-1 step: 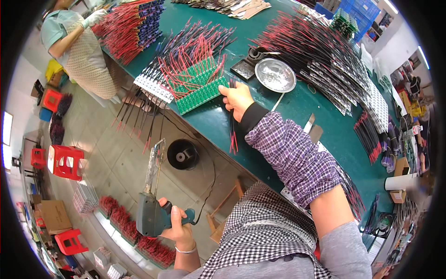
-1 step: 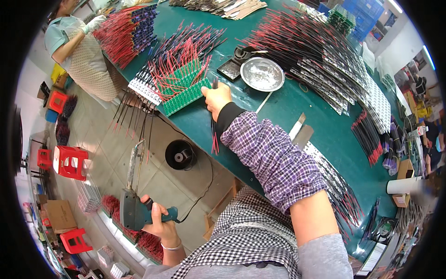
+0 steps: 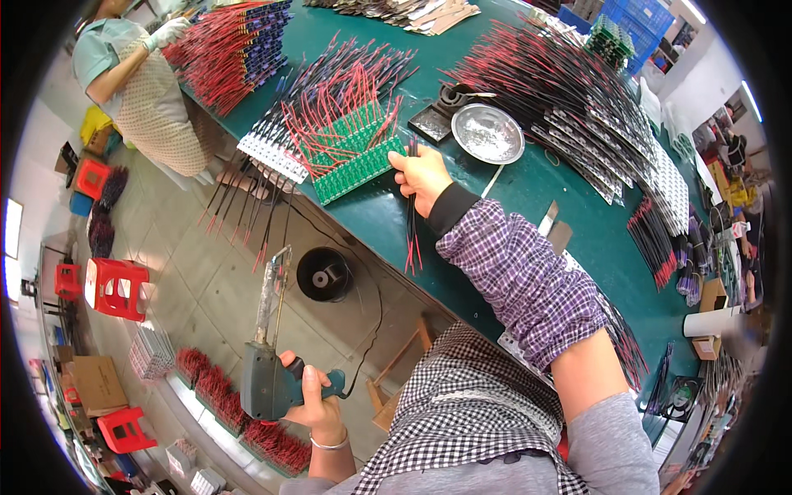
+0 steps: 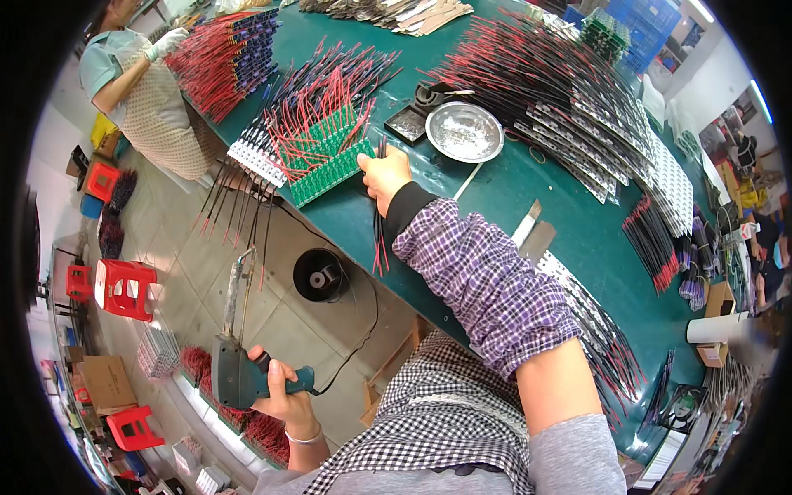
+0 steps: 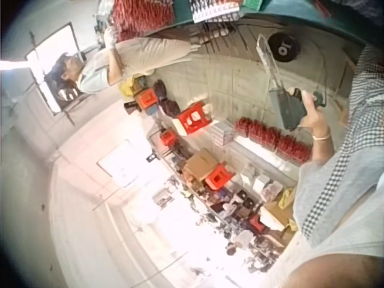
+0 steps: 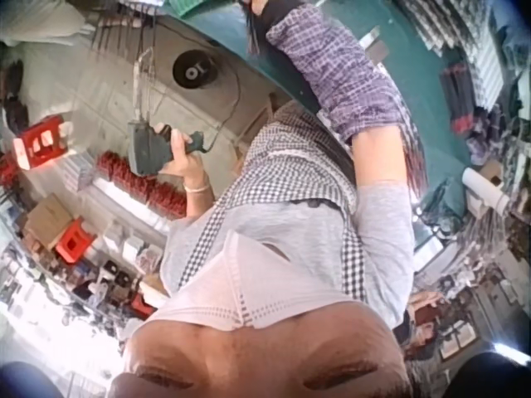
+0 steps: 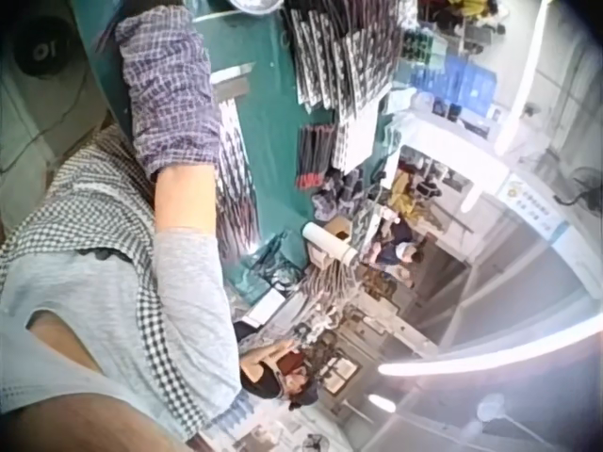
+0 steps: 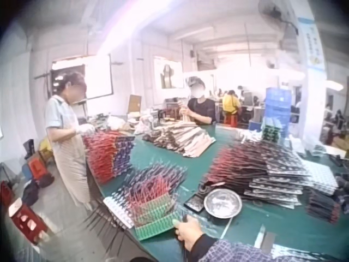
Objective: The person attaches wires onto a white panel using a handheld heated tool. The person then organizes and straightens the wires on a green circuit board by hand.
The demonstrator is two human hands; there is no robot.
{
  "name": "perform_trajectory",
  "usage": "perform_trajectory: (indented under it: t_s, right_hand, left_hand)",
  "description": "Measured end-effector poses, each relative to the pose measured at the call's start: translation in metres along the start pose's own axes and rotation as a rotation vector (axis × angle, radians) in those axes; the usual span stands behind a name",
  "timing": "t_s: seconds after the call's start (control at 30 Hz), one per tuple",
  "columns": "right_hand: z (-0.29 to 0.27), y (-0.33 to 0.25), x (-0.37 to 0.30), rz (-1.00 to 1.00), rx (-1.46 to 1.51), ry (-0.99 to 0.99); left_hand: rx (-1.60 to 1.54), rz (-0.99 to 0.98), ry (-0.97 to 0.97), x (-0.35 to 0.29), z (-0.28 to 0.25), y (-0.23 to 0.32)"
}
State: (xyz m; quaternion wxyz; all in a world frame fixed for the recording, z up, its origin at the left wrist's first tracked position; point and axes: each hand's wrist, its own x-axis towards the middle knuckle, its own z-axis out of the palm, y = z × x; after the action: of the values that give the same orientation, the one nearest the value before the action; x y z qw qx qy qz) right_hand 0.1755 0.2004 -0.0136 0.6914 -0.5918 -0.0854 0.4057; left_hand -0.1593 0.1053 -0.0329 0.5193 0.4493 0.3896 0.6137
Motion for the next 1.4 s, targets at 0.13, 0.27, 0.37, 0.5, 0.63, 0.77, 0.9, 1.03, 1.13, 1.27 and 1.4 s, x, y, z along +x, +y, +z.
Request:
perform_trajectory:
  t_s: [0.13,0.27,0.37,0.5,0.63,0.77,0.9,1.03,1.13,1.27,1.4]
  right_hand:
    - [-0.022,-0.029,-0.034,-0.084,-0.054,-0.039]
    - [-0.089,-0.084,-0.078,-0.091,-0.196,-0.183]
    - [-0.142,-0.119,-0.111,-0.078,-0.310,-0.236]
    - [-0.204,-0.137,-0.144,-0.082,-0.592,-0.242]
    - [-0.253,-0.126,-0.156,-0.022,-0.814,-0.336]
    - [-0.277,-0.100,-0.150,0.081,-0.974,-0.422]
    - [-0.282,-0.075,-0.142,0.073,-0.913,-0.533]
    - [-0.283,-0.069,-0.138,0.055,-0.922,-0.581]
    - [-0.282,-0.067,-0.138,0.037,-0.954,-0.636]
    - [-0.280,-0.061,-0.134,-0.007,-0.911,-0.700]
    - [-0.280,-0.059,-0.133,-0.011,-0.928,-0.707]
  left_hand:
    - [-0.050,0.077,-0.001,0.004,0.004,0.007]
    - [-0.026,0.114,0.020,0.006,0.009,0.005]
    - [-0.071,0.063,-0.029,0.009,0.015,0.003]
    - [-0.097,0.056,-0.146,0.000,0.031,0.005]
    - [-0.086,0.066,-0.244,-0.017,0.049,0.011]
    - [-0.070,0.068,-0.288,-0.032,0.062,0.016]
    - [-0.072,0.045,-0.382,-0.043,0.068,0.022]
    - [-0.043,0.044,-0.381,-0.050,0.076,0.023]
    - [-0.033,0.039,-0.402,-0.052,0.081,0.022]
    - [-0.044,0.045,-0.469,-0.054,0.085,0.016]
    - [-0.028,0.033,-0.458,-0.058,0.087,0.013]
